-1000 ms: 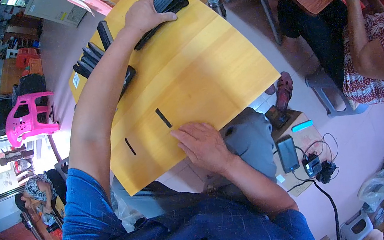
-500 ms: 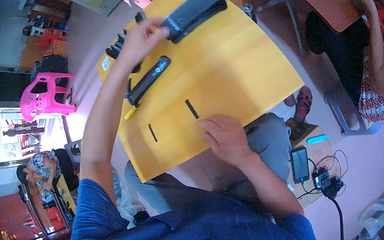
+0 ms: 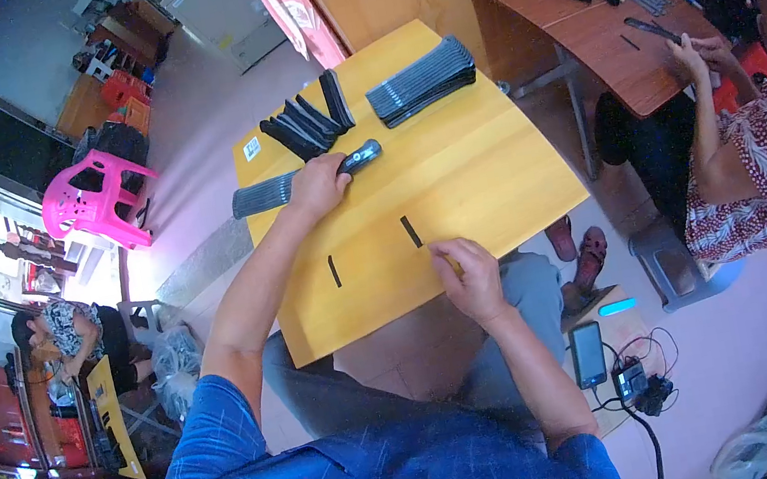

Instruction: Assembling plastic fasteners or clips onto black fabric straps.

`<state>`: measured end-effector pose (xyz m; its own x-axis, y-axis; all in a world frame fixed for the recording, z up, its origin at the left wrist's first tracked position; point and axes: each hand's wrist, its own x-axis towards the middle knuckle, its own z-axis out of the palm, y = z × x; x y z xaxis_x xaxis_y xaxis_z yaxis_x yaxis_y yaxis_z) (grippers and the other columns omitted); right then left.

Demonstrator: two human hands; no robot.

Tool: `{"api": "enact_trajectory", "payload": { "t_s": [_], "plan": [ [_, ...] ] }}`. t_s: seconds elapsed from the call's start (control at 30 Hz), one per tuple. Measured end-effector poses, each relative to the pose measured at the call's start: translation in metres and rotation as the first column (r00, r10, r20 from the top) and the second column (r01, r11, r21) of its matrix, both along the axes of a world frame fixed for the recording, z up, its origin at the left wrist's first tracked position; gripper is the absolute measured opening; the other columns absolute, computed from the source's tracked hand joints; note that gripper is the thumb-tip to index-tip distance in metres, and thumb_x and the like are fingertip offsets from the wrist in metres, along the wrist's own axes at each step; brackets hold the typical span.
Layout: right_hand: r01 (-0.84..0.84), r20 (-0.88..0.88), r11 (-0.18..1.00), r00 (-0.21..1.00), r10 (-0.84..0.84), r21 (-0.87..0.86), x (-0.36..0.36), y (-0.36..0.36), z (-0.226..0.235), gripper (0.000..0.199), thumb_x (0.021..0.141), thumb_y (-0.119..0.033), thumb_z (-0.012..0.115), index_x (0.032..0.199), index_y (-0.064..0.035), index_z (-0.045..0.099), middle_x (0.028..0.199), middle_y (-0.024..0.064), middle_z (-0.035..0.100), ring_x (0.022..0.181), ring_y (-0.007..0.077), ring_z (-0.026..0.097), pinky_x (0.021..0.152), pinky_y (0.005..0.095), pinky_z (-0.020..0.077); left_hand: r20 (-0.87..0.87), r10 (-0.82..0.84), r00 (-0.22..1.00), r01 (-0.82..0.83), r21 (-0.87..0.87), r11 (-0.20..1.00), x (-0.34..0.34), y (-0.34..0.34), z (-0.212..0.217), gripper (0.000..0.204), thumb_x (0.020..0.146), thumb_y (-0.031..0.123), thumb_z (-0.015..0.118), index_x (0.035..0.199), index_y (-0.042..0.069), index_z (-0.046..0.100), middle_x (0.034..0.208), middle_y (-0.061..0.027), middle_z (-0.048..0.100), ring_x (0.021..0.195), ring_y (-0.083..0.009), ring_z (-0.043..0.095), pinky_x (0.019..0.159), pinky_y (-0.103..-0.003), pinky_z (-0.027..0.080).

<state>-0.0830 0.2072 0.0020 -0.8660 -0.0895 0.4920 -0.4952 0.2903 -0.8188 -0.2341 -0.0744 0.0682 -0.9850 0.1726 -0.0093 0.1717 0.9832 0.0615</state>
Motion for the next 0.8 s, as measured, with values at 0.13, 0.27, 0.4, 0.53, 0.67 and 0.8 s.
{"api": "enact_trajectory", "payload": {
  "t_s": [0.13, 0.27, 0.4, 0.53, 0.67, 0.8],
  "plan": [
    [0.032, 0.076, 0.994, 0.997, -0.024, -0.108, 0.005, 0.003, 0.005, 0.012, 0.095, -0.004, 0.069, 0.106, 0.0002, 0.072, 0.098, 0.0111, 0.075, 0.092, 0.019, 0.072, 0.081, 0.0299, 0.0559, -0.246, -0.08, 0.966, 0.14, 0.239, 0.961, 0.009, 0.003, 0.025, 0.028, 0.093, 0.018, 0.066, 0.117, 0.004, 0.065, 0.111, -0.0189, 0.069, 0.108, -0.0392, 0.065, 0.094, -0.05, 0.052],
    [0.01, 0.153, 0.984, 0.988, 0.018, -0.177, -0.003, -0.01, 0.013, 0.016, 0.096, -0.003, 0.067, 0.111, 0.0015, 0.071, 0.098, 0.0083, 0.075, 0.092, 0.0158, 0.071, 0.083, 0.0294, 0.0559, -0.286, -0.079, 0.955, 0.183, 0.355, 0.917, 0.023, -0.009, 0.029, 0.036, 0.094, 0.016, 0.064, 0.129, 0.004, 0.062, 0.117, -0.0207, 0.068, 0.111, -0.041, 0.063, 0.097, -0.048, 0.051],
    [-0.088, 0.286, 0.945, 0.94, 0.183, -0.315, -0.021, -0.031, 0.007, 0.039, 0.094, -0.006, 0.071, 0.13, 0.0025, 0.061, 0.116, 0.0115, 0.07, 0.105, 0.0161, 0.067, 0.091, 0.0311, 0.0548, -0.322, -0.095, 0.942, 0.241, 0.45, 0.86, 0.047, -0.018, 0.011, 0.042, 0.093, 0.016, 0.064, 0.133, 0.005, 0.061, 0.121, -0.0205, 0.067, 0.116, -0.0402, 0.062, 0.102, -0.047, 0.049],
    [-0.101, 0.417, 0.85, 0.838, 0.353, -0.517, -0.053, -0.067, 0.02, 0.069, 0.09, -0.009, 0.077, 0.15, -0.0012, 0.041, 0.14, 0.0147, 0.057, 0.125, 0.0219, 0.058, 0.099, 0.0345, 0.0517, -0.382, -0.109, 0.918, 0.291, 0.46, 0.839, 0.072, -0.014, -0.001, 0.042, 0.094, 0.014, 0.065, 0.134, 0.004, 0.06, 0.129, -0.0193, 0.065, 0.121, -0.039, 0.06, 0.105, -0.045, 0.048],
    [0.033, 0.46, 0.7, 0.776, 0.431, -0.713, -0.084, -0.113, 0.029, 0.077, 0.089, -0.019, 0.082, 0.152, -0.0068, 0.039, 0.143, 0.0098, 0.056, 0.119, 0.017, 0.059, 0.092, 0.0305, 0.0521, -0.356, -0.136, 0.925, 0.313, 0.509, 0.802, 0.087, -0.009, 0.004, 0.043, 0.093, 0.013, 0.066, 0.135, 0.005, 0.06, 0.13, -0.0178, 0.065, 0.12, -0.0385, 0.06, 0.105, -0.046, 0.047],
    [0.028, 0.464, 0.64, 0.713, 0.525, -0.768, -0.086, -0.148, 0.052, 0.057, 0.091, -0.018, 0.08, 0.139, -0.0088, 0.052, 0.129, 0.0058, 0.066, 0.109, 0.013, 0.064, 0.085, 0.0297, 0.0544, -0.306, -0.174, 0.936, 0.318, 0.523, 0.791, 0.099, -0.035, 0.002, 0.051, 0.089, 0.01, 0.069, 0.139, 0.006, 0.057, 0.137, -0.0175, 0.062, 0.126, -0.0379, 0.057, 0.109, -0.046, 0.045]
  ]
}}
